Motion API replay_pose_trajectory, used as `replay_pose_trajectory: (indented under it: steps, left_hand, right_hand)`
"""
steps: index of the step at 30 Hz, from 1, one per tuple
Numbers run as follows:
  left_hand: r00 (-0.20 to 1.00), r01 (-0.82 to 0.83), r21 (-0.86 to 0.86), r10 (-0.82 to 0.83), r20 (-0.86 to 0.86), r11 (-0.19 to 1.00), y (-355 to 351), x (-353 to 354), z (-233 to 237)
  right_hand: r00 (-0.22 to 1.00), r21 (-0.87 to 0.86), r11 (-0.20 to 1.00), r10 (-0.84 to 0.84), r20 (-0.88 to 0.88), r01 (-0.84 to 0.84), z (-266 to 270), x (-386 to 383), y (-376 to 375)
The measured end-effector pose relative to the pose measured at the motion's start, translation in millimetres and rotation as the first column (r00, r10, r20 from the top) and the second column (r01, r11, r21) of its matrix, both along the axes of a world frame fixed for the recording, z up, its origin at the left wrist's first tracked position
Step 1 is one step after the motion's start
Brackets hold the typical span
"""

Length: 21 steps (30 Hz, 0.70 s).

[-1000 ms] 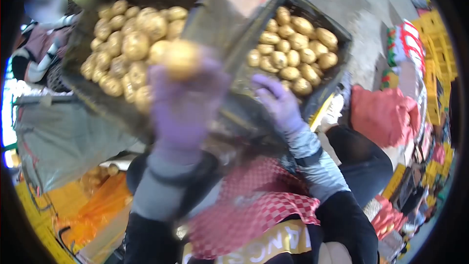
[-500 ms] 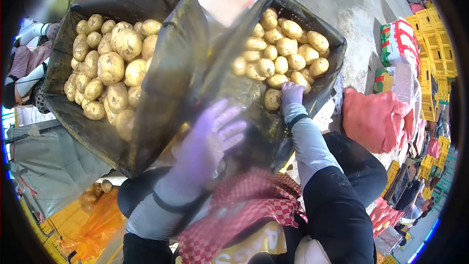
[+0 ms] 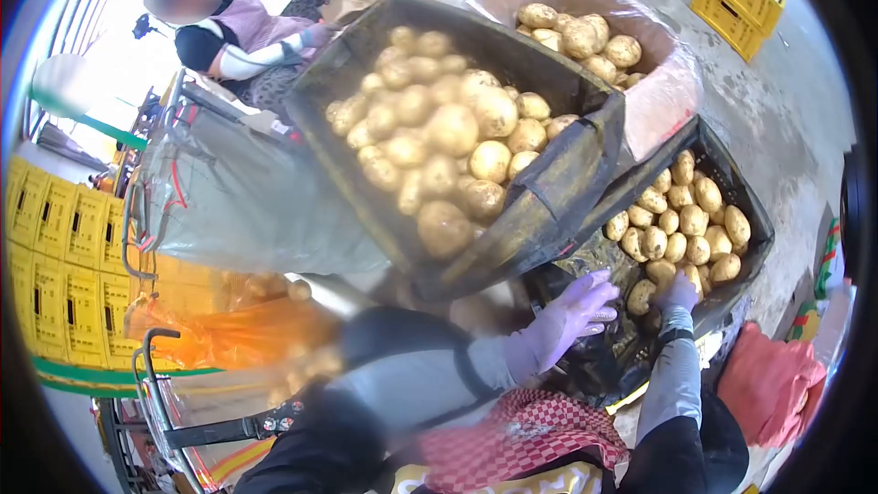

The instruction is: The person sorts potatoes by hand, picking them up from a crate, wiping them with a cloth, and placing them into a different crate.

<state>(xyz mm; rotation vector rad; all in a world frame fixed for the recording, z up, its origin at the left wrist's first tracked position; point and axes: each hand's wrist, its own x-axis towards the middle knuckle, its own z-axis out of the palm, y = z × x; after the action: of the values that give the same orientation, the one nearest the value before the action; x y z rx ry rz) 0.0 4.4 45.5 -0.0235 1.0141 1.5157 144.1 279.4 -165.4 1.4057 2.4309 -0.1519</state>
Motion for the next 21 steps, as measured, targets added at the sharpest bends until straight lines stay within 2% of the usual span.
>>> replay_pose_trajectory:
  steps: [1,2,3,4,5,6,8,10,12,15,16,17,18,20,21]
  left_hand:
    - [1.000,-0.008,0.065,0.010,-0.022,0.998,-5,3,-15]
    - [1.000,-0.017,0.065,0.017,-0.014,0.998,-4,3,-12]
    - [0.999,0.004,0.041,-0.002,-0.044,0.999,-4,5,-11]
    - [0.997,0.029,0.017,-0.027,-0.077,0.999,-2,6,-11]
    - [1.000,0.026,-0.028,-0.026,0.015,0.999,1,6,-12]
    - [0.995,0.027,-0.077,-0.019,0.099,0.997,7,4,-14]
    - [0.973,0.032,-0.108,-0.006,0.232,0.994,21,-1,-14]
    - [0.912,0.025,0.159,-0.088,0.400,0.987,30,-9,-12]
    - [0.847,-0.028,0.245,-0.107,0.520,0.969,34,-9,0]
    - [0.880,0.002,0.146,-0.072,0.469,0.989,26,-7,-6]
    - [0.913,0.042,0.162,-0.104,0.395,0.986,24,-6,-11]
    - [0.939,0.082,0.174,-0.135,0.318,0.981,20,-4,-17]
    - [0.957,0.124,0.184,-0.166,0.237,0.975,19,-2,-20]
    - [0.930,0.101,0.189,-0.160,0.331,0.977,22,2,-11]
    - [0.916,0.086,0.194,-0.154,0.370,0.977,24,1,-7]
  right_hand:
    - [0.983,-0.047,0.995,-0.091,-0.161,0.084,14,1,-4]
    - [0.921,-0.116,0.991,-0.104,-0.375,0.065,24,-2,-6]
    - [0.753,-0.170,0.985,-0.115,-0.648,0.005,13,1,-5]
    - [0.674,-0.198,0.978,-0.104,-0.732,-0.063,46,-8,-18]
    - [0.469,-0.327,0.933,-0.224,-0.854,-0.150,79,-18,-38]
    - [0.351,-0.520,0.818,-0.424,-0.835,-0.246,122,-27,-59]
    - [0.307,-0.423,0.845,-0.329,-0.893,-0.327,171,-35,-93]
    - [0.218,-0.402,0.806,-0.339,-0.915,-0.434,196,-38,-118]
    - [0.192,-0.022,0.900,0.069,-0.979,-0.434,186,-37,-123]
    - [0.139,-0.247,0.836,-0.205,-0.969,-0.491,191,-32,-124]
    - [0.127,-0.313,0.796,-0.290,-0.949,-0.519,191,-30,-124]
    - [0.065,-0.580,0.606,-0.659,-0.750,-0.545,184,-27,-123]
    - [0.099,-0.616,0.635,-0.654,-0.750,-0.466,177,-27,-118]
    - [0.168,-0.667,0.680,-0.651,-0.740,-0.305,161,-29,-107]
    - [-0.053,-0.668,0.658,-0.725,-0.687,-0.348,159,-38,-112]
